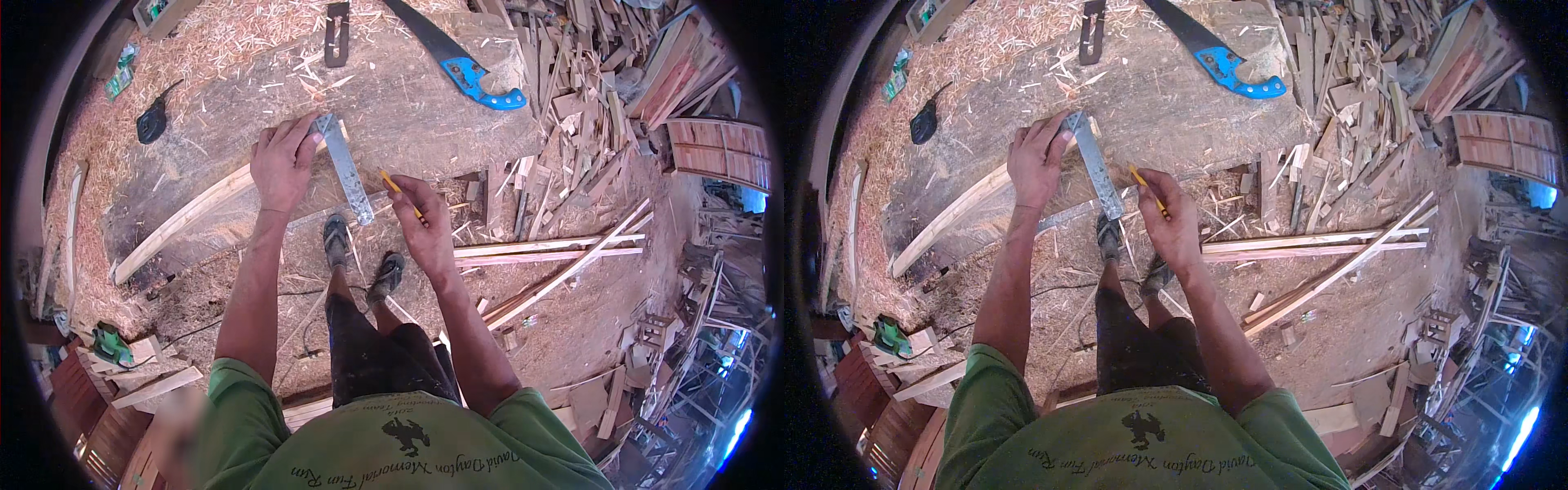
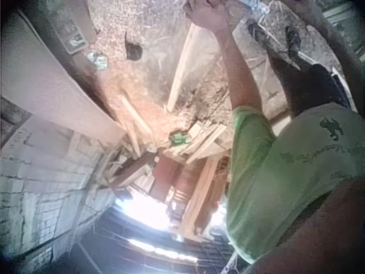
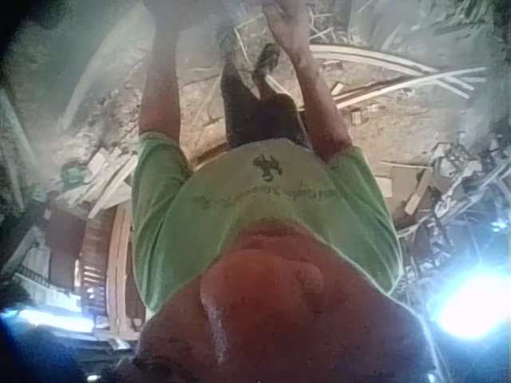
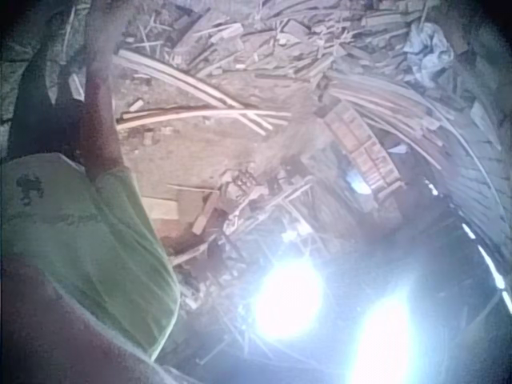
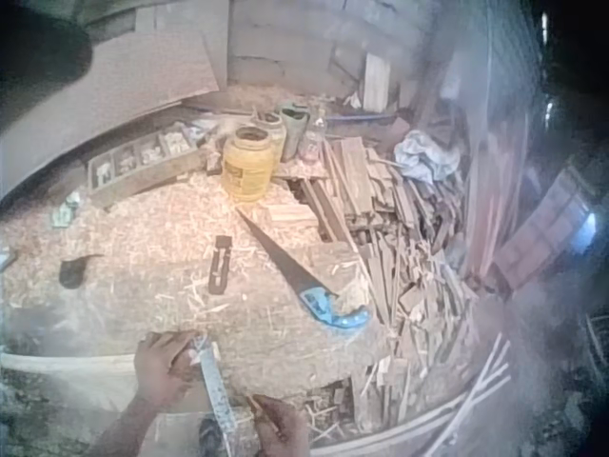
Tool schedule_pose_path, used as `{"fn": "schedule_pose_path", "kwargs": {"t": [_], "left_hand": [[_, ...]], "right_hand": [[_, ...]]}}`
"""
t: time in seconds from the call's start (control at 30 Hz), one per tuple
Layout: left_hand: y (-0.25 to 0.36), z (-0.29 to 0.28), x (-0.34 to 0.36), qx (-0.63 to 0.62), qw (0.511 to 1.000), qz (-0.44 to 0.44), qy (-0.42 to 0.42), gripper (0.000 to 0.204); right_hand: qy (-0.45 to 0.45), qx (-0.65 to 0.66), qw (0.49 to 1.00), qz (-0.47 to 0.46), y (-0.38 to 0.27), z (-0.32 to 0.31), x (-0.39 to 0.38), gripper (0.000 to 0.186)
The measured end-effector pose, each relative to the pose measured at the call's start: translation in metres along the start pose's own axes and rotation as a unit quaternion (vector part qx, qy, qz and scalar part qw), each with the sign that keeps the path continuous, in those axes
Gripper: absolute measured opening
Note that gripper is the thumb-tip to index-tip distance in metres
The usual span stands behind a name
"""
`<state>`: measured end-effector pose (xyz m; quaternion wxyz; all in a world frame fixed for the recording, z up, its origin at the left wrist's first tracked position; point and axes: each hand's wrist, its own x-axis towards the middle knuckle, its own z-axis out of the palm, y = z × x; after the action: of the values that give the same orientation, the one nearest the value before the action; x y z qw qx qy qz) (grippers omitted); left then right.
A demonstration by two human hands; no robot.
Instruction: The person measures and marks a piece of wood with a tape measure, a try square, and a pencil, then cuts the marked wood with a hand saw.
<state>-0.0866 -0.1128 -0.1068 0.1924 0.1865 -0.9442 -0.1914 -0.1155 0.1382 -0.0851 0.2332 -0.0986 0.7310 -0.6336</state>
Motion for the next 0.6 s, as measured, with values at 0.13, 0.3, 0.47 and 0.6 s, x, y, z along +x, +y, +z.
{"fn": "schedule_pose_path", "kwargs": {"t": [0.13, 0.3, 0.47, 0.6], "left_hand": [[0.002, -0.002, -0.001, 0.002, 1.000, -0.009, 0.000, 0.034], [0.003, 0.000, 0.000, 0.021, 1.000, 0.013, 0.014, 0.032], [0.004, 0.001, 0.002, 0.006, 0.999, 0.026, 0.036, 0.032], [-0.001, -0.001, 0.001, 0.002, 0.998, 0.028, 0.049, 0.034]], "right_hand": [[-0.005, -0.074, 0.994, -0.086, -0.014, 0.018, 0.020, 0.033], [0.020, -0.162, 0.971, -0.173, -0.023, 0.041, 0.061, 0.035], [-0.033, -0.229, 0.959, -0.165, -0.029, 0.039, 0.072, 0.035], [-0.098, -0.284, 0.943, -0.144, -0.063, 0.016, 0.059, 0.036]]}}
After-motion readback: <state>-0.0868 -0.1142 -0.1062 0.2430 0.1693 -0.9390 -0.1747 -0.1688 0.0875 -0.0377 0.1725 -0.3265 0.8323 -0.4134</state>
